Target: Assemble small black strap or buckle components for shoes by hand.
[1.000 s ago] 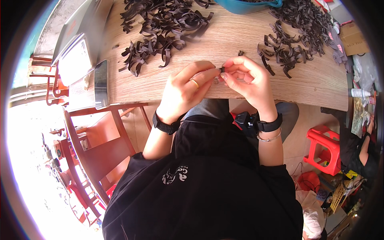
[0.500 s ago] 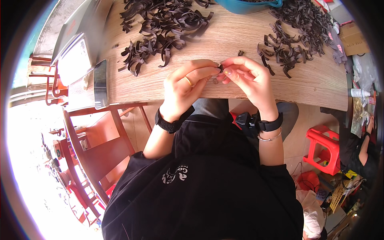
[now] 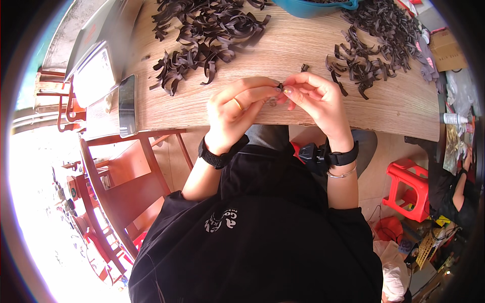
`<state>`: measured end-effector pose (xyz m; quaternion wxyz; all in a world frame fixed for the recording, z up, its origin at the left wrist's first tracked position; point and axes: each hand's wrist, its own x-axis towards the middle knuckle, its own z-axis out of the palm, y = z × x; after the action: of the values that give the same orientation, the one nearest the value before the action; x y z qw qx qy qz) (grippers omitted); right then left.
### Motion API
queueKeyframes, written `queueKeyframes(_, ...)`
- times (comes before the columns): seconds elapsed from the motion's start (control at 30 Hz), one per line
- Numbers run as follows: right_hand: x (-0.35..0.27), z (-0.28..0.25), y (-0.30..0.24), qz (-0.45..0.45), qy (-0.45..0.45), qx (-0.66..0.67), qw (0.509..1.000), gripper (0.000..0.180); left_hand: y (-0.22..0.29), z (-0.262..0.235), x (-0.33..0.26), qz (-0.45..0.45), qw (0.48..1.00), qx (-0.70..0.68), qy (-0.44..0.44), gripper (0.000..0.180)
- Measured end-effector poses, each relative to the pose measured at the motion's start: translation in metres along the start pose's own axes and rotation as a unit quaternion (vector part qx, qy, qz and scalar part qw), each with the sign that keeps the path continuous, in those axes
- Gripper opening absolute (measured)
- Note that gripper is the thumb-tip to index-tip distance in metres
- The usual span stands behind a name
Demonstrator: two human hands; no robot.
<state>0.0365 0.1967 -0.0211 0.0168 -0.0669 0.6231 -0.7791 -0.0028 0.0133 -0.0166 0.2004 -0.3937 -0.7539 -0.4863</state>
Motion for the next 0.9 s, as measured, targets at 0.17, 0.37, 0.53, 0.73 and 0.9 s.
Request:
queueKeyframes(0.17, -0.001, -0.003, -0.002, 0.024, -0.017, 0.020, 0.999, 0.016, -0.002, 0.001, -0.001, 0.012, 1.000, 0.006, -0.011, 0.024)
queueKeyframes(0.37, -0.002, -0.002, 0.001, 0.025, -0.043, 0.042, 0.998, 0.013, 0.003, 0.003, 0.001, -0.017, 1.000, 0.017, -0.019, 0.034)
queueKeyframes(0.53, -0.003, -0.004, 0.005, 0.007, -0.019, 0.034, 0.999, 0.012, 0.004, 0.000, 0.006, 0.021, 0.997, 0.065, -0.026, 0.033)
queueKeyframes(0.73, -0.004, -0.003, 0.006, 0.003, -0.001, 0.004, 1.000, 0.012, 0.002, -0.006, 0.007, 0.016, 0.993, 0.092, -0.078, 0.030)
queueKeyframes(0.9, -0.005, -0.002, 0.006, -0.001, -0.001, -0.002, 1.000, 0.012, 0.005, -0.008, 0.010, 0.008, 0.990, 0.098, -0.099, 0.029)
